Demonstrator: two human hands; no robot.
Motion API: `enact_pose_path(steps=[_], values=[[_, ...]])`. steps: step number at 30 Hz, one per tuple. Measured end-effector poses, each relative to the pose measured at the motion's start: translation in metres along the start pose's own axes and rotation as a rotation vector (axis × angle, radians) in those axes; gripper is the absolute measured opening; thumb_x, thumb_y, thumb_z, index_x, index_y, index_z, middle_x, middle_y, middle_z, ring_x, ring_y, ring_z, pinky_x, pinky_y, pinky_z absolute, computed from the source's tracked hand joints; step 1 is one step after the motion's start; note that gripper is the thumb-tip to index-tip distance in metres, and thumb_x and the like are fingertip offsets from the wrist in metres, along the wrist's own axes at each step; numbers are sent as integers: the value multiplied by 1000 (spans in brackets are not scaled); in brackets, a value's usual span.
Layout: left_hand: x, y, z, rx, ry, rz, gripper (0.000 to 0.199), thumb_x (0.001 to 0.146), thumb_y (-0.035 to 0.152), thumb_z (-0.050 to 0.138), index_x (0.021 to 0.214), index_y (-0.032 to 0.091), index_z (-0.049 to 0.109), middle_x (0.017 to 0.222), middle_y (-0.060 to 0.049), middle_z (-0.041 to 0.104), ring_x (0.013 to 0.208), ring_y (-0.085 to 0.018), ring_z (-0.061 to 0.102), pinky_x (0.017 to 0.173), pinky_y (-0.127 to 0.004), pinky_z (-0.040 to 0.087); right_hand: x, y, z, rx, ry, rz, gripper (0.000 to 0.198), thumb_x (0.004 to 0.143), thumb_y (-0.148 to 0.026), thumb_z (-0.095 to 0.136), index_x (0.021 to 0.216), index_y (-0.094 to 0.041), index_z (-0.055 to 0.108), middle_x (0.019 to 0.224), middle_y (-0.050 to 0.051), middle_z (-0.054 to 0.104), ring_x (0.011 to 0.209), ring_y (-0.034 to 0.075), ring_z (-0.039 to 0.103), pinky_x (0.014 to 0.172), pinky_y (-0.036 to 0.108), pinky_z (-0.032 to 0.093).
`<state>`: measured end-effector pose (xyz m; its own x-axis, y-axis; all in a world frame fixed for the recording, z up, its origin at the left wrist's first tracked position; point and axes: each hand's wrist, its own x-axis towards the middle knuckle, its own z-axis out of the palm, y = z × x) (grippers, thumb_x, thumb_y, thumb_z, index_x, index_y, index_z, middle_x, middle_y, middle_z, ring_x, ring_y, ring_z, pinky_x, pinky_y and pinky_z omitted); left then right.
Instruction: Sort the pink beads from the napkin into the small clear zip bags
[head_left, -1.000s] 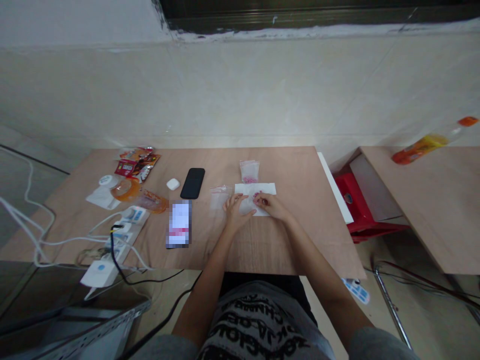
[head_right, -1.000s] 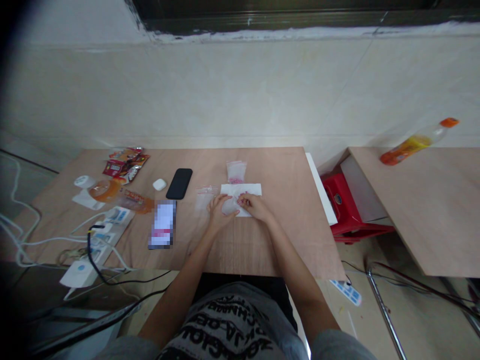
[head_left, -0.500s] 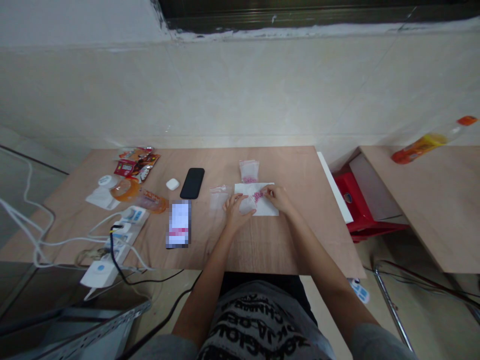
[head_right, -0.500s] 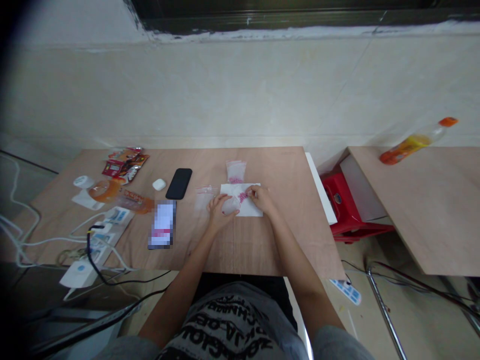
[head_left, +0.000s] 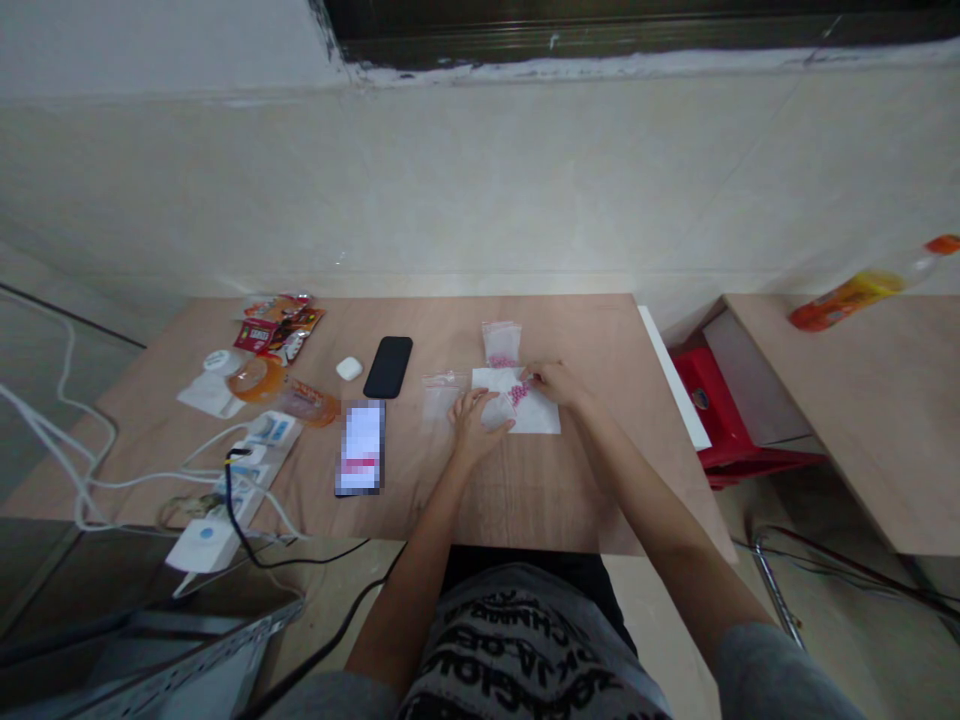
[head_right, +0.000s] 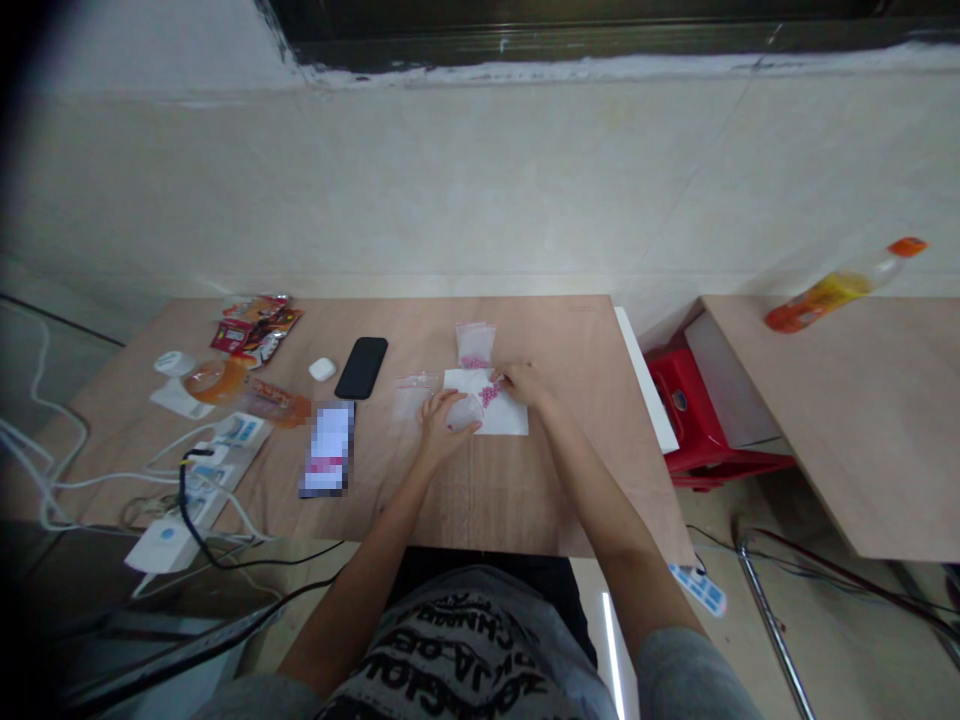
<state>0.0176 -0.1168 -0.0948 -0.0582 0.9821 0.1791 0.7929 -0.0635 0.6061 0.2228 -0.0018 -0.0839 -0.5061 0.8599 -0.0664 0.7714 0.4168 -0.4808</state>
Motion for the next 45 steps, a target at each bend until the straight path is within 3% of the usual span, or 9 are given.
enact_pose_path(steps=[16,27,35,45], values=[[-1,0,-1,-9,7,18,53,66,45,80,115,31,64,129,-5,59,119,-30,51,102,-48,35,10,8,5,80,-66,-124,27,85,-7,51,98,-18,73,103,7,74,94,18,66,85,28,49],[0,3,-3,-30,-11,-1,54,66,44,80,115,31,64,129,-5,58,120,-30,50,103,-47,33,10,12,9,120,-9,-81,23,84,-9,53,91,-19,72,95,6,74,86,18,65,80,27,47],[0,0,0,-96,15,17,54,64,42,82,114,31,65,127,-7,59,119,-33,50,103,-51,32,-15,-13,13,394,83,-181,17,87,-21,52,89,-18,69,84,4,69,72,14,58,68,24,42],[0,-3,2,-73,28,33,55,65,40,81,116,31,64,126,-5,59,117,-32,51,102,-51,33,-33,-37,36,462,75,-130,18,86,-22,54,95,-20,69,84,3,69,67,14,54,66,25,40]])
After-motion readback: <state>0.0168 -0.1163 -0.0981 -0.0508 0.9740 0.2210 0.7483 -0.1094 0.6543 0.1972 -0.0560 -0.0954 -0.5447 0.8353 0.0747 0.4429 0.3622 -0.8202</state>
